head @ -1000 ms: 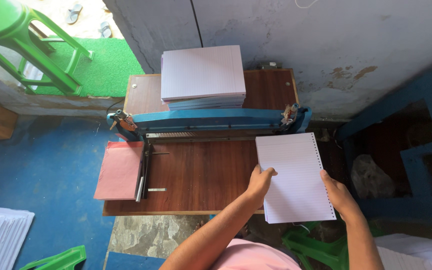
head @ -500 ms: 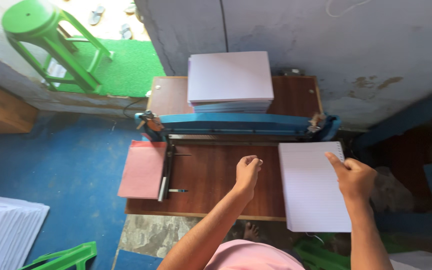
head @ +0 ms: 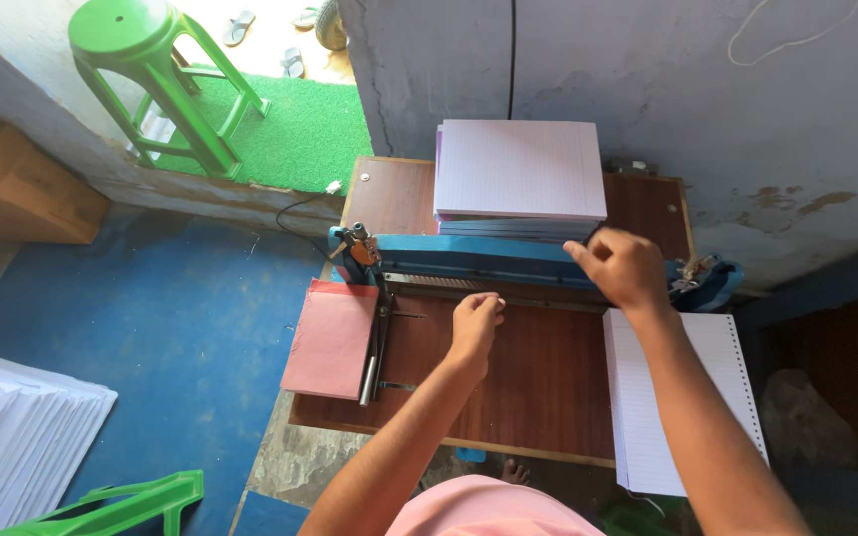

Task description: The person repeatedly takes lined paper sheets and inserts them into a blue manual binding machine, then removes the bound sheets and stacks them. The person also handles a printed cover sheet and places it on the machine.

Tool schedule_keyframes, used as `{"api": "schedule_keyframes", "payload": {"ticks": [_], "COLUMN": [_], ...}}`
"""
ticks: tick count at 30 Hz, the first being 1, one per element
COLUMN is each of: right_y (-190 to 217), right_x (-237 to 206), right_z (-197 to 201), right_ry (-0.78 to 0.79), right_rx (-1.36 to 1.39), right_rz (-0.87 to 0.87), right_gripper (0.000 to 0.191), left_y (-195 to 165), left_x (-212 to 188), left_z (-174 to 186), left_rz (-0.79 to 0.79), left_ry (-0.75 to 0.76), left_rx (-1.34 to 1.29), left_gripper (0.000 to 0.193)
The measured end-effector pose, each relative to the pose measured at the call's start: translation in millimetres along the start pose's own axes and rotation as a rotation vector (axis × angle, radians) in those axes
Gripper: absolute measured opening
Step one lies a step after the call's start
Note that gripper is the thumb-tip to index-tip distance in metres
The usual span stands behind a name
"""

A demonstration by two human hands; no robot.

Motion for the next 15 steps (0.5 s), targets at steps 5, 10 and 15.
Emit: {"api": "schedule_keyframes", "payload": {"ticks": [5,10,15], "right_y": [11,-3,-11], "right_x": [47,69,80], "right_z": [-25,-52,-65], "right_ry": [0.080,0.222,0.289], "right_rx": [-0.101,-0.210,-0.234], "right_rz": [0.179,0.166,0.160], "right_gripper": [0.020,0.017,0.016], "left_y": [-31,-56,-58], "left_x": [3,0,0], "left_z": [2,-3,-4], "left_rz": [0.035,-0.005,0.020], "left_ry": [0.010,0.044,0.044], "left_rx": [0.014,0.007,0.003], "left_gripper": [0.030,0.030,0.030]}}
Point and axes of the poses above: each hand's wrist, its own x-axis towards the middle knuckle, its own z-axis out of the back of the hand, y = z × x, the point moved 9 cm from there along x, towards the middle knuckle
